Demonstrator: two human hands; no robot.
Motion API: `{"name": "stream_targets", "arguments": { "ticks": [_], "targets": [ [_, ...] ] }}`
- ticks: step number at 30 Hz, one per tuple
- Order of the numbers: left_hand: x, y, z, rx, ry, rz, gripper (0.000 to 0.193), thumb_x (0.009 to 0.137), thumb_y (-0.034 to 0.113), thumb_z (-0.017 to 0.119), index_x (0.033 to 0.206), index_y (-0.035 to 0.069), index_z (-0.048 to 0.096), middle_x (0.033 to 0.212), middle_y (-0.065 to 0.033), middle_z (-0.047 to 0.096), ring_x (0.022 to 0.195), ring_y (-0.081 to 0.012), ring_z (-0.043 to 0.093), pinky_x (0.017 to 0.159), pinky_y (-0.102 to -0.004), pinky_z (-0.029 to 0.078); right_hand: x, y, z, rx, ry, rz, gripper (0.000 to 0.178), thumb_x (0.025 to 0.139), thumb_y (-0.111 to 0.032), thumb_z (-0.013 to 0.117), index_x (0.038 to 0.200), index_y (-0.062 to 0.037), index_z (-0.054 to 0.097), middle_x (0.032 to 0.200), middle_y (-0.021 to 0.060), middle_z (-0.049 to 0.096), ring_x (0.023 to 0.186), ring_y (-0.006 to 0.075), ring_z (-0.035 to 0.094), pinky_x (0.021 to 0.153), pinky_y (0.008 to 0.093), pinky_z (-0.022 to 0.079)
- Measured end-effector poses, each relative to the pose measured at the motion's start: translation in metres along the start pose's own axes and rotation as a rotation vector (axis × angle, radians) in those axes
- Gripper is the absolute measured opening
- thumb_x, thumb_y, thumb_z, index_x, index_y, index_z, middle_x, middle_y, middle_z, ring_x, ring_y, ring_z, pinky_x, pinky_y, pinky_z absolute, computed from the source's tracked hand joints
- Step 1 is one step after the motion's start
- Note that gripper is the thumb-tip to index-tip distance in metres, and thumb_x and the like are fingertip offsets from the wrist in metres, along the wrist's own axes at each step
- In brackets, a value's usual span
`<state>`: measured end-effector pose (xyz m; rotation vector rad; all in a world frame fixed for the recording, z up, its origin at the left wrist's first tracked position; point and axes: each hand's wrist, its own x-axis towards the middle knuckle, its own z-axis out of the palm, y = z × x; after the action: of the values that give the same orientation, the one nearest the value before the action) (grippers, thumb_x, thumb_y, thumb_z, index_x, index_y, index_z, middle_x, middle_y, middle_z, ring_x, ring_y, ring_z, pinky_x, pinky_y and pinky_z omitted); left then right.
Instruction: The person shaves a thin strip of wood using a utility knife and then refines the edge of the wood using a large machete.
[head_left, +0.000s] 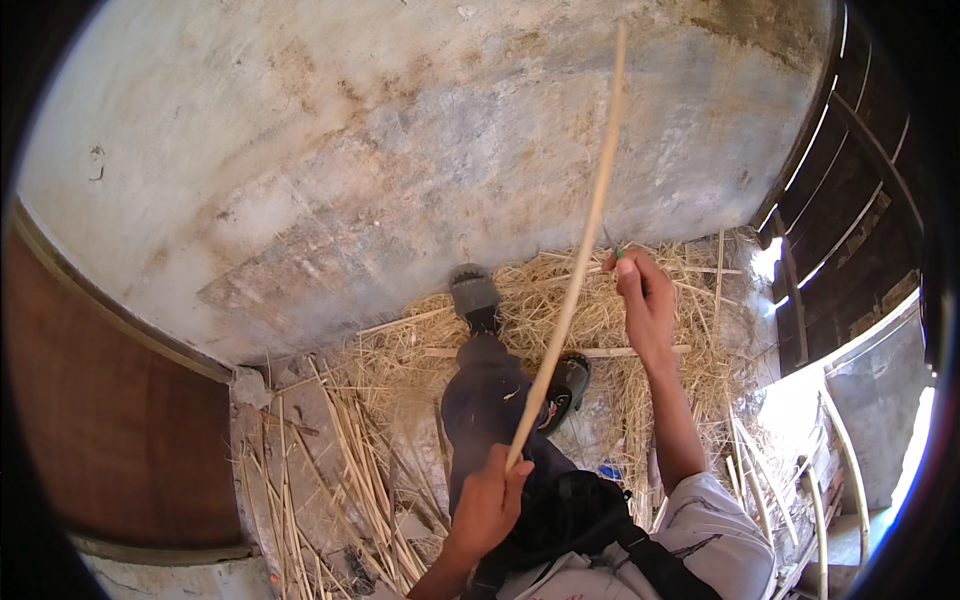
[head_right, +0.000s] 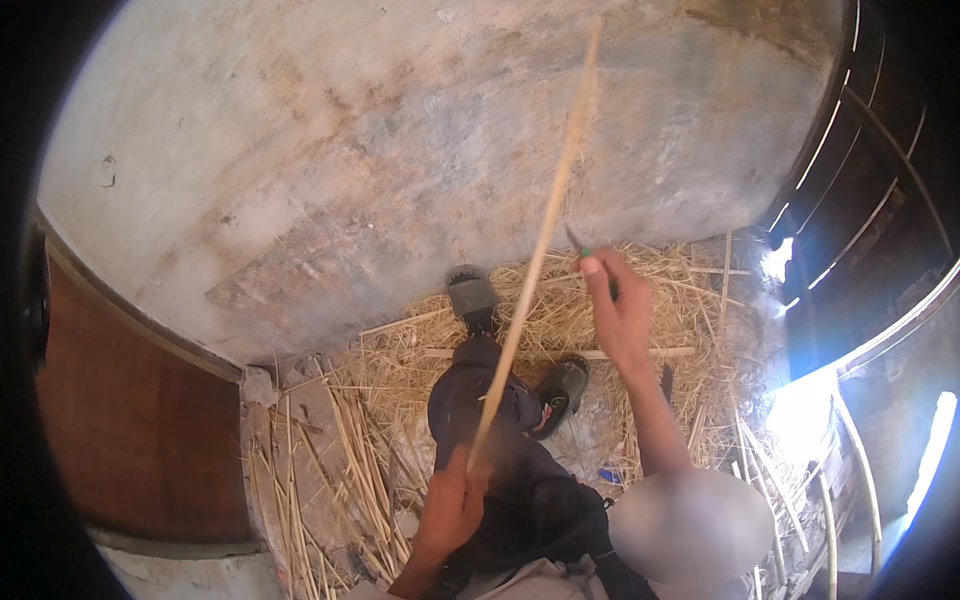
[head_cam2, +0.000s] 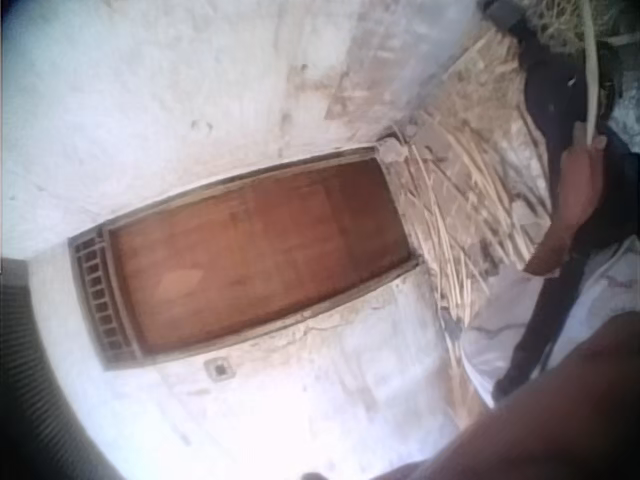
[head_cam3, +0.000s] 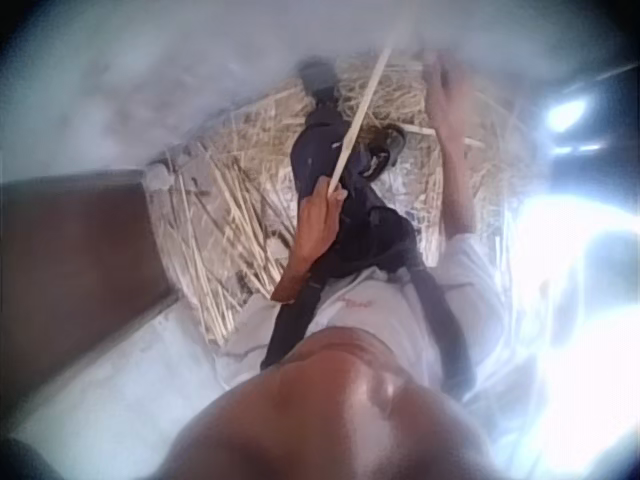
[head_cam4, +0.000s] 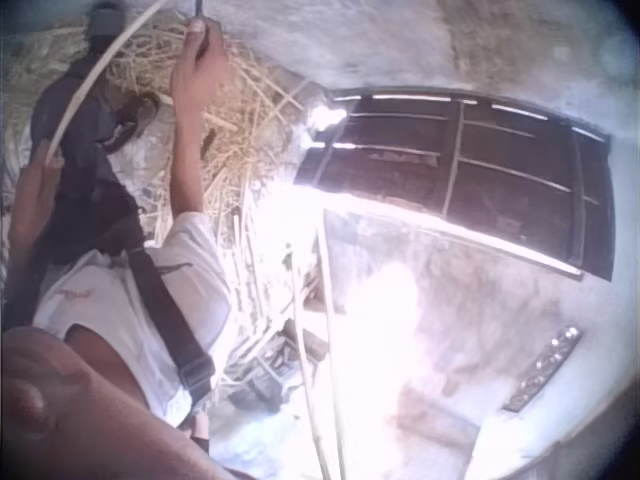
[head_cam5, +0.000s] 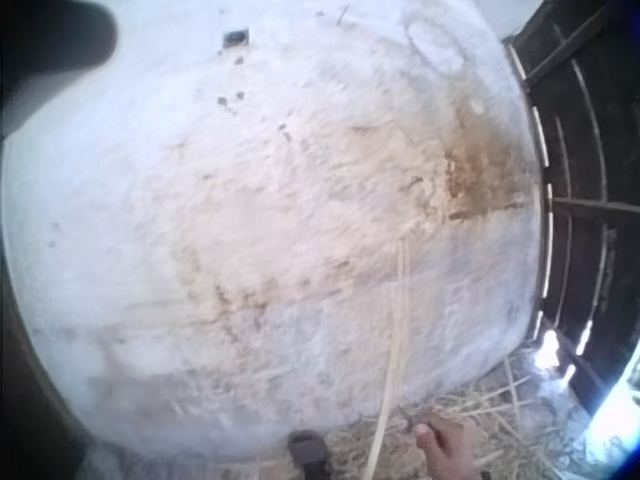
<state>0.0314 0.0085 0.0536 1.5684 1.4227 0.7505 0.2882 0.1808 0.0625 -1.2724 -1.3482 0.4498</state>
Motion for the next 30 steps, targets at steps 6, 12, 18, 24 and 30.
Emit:
{"name": "stream_targets", "arguments": {
  "ticks": [6,12,18,24,30],
  "targets": [
    [0.016,0.001,-0.007,-0.167,0.112,0.077,0.030,0.113,0.027,0.042,0.103,0.000,0.054,0.068,-0.0104,0.054,0.058,-0.0227,0.054,0.056,-0.0365,0.043,-0.047,-0.020,0.019,0.295,-0.318,-0.053,0.030,0.105,-0.031,0.061,0.102,-0.0031,0.071,0.069,0.0003,0.055,0.057,0.0124,0.047,0.055,0.0288,0.038],
    [0.021,0.009,-0.010,-0.237,0.161,0.059,0.039,0.115,0.032,0.034,0.101,0.001,0.053,0.066,-0.0023,0.049,0.057,-0.0110,0.045,0.054,-0.0304,0.037,-0.065,-0.032,0.031,0.037,-0.381,-0.573,0.030,0.088,-0.035,0.082,0.104,-0.0111,0.075,0.070,0.0045,0.061,0.055,0.0249,0.059,0.052,0.0358,0.046],
    [0.021,0.006,-0.010,-0.025,0.200,0.106,0.030,0.113,0.027,0.040,0.104,0.000,0.052,0.065,-0.0128,0.054,0.056,-0.0277,0.057,0.053,-0.0407,0.040,-0.073,-0.043,0.028,-0.215,-0.413,-0.623,0.033,0.083,-0.040,0.085,0.104,-0.0153,0.078,0.069,-0.0005,0.060,0.052,0.0204,0.057,0.050,0.0342,0.045],
    [0.021,0.010,-0.008,0.174,0.225,0.081,0.024,0.111,0.021,0.043,0.106,-0.001,0.051,0.068,-0.0224,0.058,0.062,-0.0455,0.062,0.055,-0.0511,0.042,-0.076,-0.048,0.033,-0.253,-0.313,-0.601,0.034,0.082,-0.040,0.085,0.103,-0.0144,0.078,0.071,-0.0006,0.064,0.054,0.0197,0.062,0.050,0.0338,0.047],
    [0.021,-0.007,-0.001,0.197,0.207,0.032,0.020,0.110,0.019,0.046,0.107,0.000,0.051,0.070,-0.0258,0.061,0.066,-0.0501,0.063,0.057,-0.0549,0.044,-0.065,-0.036,0.038,-0.238,-0.240,-0.595,0.027,0.090,-0.035,0.080,0.105,-0.0128,0.078,0.074,0.0029,0.070,0.056,0.0242,0.064,0.051,0.0364,0.050]
  ]
}}
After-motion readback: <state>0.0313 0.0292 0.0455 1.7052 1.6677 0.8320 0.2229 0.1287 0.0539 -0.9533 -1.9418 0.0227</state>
